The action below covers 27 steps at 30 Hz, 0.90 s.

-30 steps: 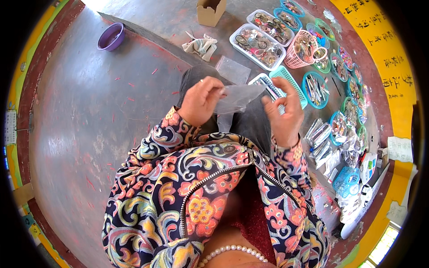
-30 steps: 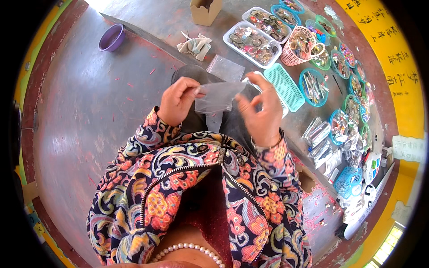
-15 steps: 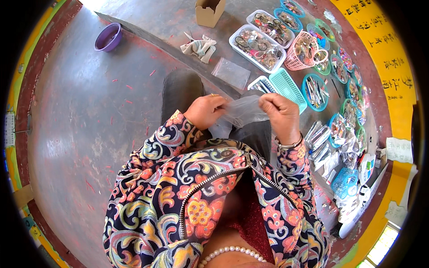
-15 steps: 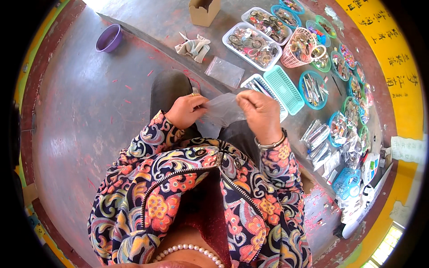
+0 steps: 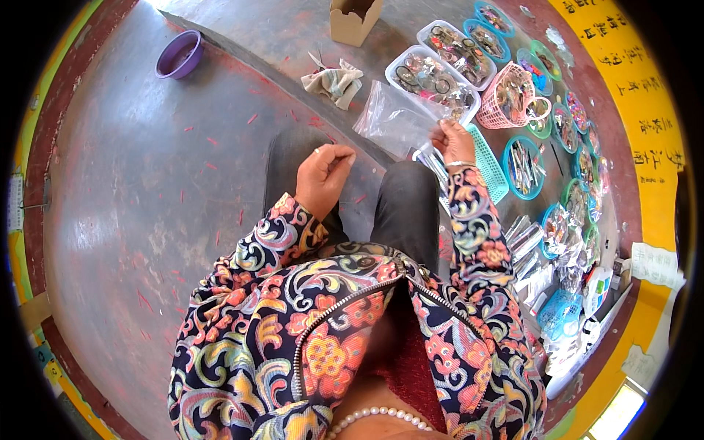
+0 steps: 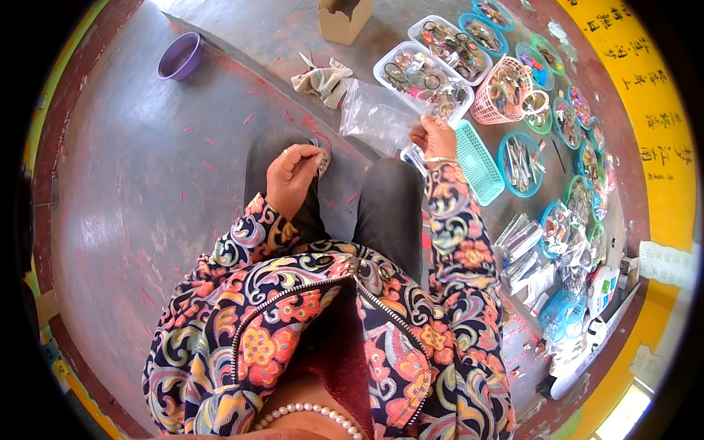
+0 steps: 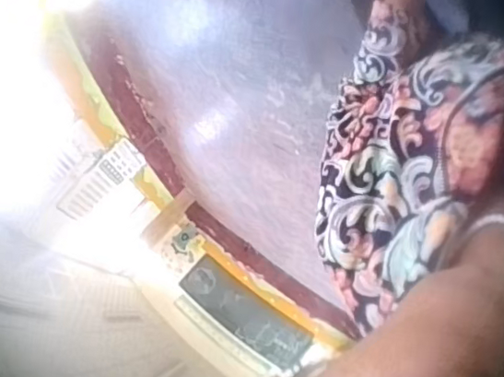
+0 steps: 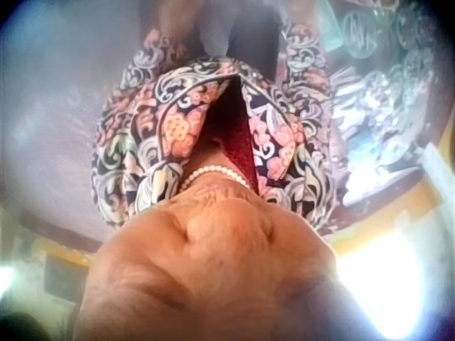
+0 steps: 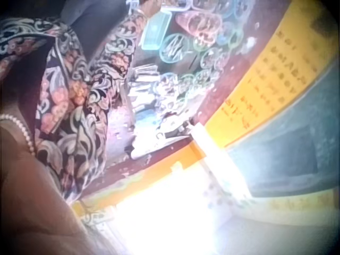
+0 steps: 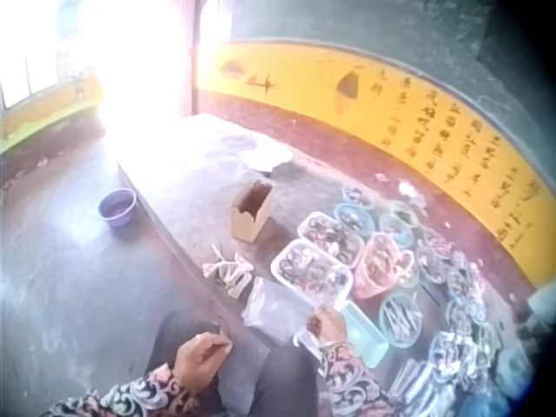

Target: The person sits on the floor and packs various stationery items, including pens and small round objects, into clear plastic bags. They handle the items one by one, placing them into bags and organizing them on the floor.

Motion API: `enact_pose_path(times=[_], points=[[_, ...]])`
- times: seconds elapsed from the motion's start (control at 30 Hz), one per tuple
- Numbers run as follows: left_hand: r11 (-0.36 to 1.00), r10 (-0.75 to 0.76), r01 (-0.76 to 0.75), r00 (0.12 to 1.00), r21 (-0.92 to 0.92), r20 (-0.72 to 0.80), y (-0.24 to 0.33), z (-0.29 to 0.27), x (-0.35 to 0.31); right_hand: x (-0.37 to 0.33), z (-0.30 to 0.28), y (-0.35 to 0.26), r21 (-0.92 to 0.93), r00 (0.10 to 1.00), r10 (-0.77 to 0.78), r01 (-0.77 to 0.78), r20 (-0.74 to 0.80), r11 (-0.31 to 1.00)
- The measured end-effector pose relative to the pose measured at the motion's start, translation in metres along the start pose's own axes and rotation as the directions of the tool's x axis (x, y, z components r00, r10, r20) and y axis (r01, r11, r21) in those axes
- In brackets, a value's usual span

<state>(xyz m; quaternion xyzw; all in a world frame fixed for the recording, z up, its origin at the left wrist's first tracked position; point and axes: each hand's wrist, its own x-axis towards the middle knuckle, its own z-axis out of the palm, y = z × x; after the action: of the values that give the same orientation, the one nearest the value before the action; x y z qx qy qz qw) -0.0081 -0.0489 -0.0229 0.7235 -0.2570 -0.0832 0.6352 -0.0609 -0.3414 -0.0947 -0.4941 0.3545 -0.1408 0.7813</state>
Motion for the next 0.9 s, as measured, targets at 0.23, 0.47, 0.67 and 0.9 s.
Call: enact_pose_path(times=[0.23,0.47,0.67,0.9], points=[[0.978,0.085,-0.111,0.985,0.175,0.148,0.018,0.013,-0.003,0.084,-0.024,0.099,0.079,0.948,0.241,-0.229,-0.210,0.970],[0.976,0.053,-0.091,0.980,0.200,0.191,0.023,0.019,-0.004,0.110,-0.021,0.128,-0.070,0.897,0.316,-0.353,-0.308,0.933],[0.978,0.052,-0.092,0.977,0.187,0.205,0.022,0.021,-0.004,0.126,-0.022,0.136,-0.304,0.876,0.406,-0.473,-0.260,0.827],[0.977,0.061,-0.106,0.970,0.183,0.235,0.023,0.021,-0.003,0.091,0.000,0.082,-0.215,0.952,0.275,-0.299,-0.133,0.930]])
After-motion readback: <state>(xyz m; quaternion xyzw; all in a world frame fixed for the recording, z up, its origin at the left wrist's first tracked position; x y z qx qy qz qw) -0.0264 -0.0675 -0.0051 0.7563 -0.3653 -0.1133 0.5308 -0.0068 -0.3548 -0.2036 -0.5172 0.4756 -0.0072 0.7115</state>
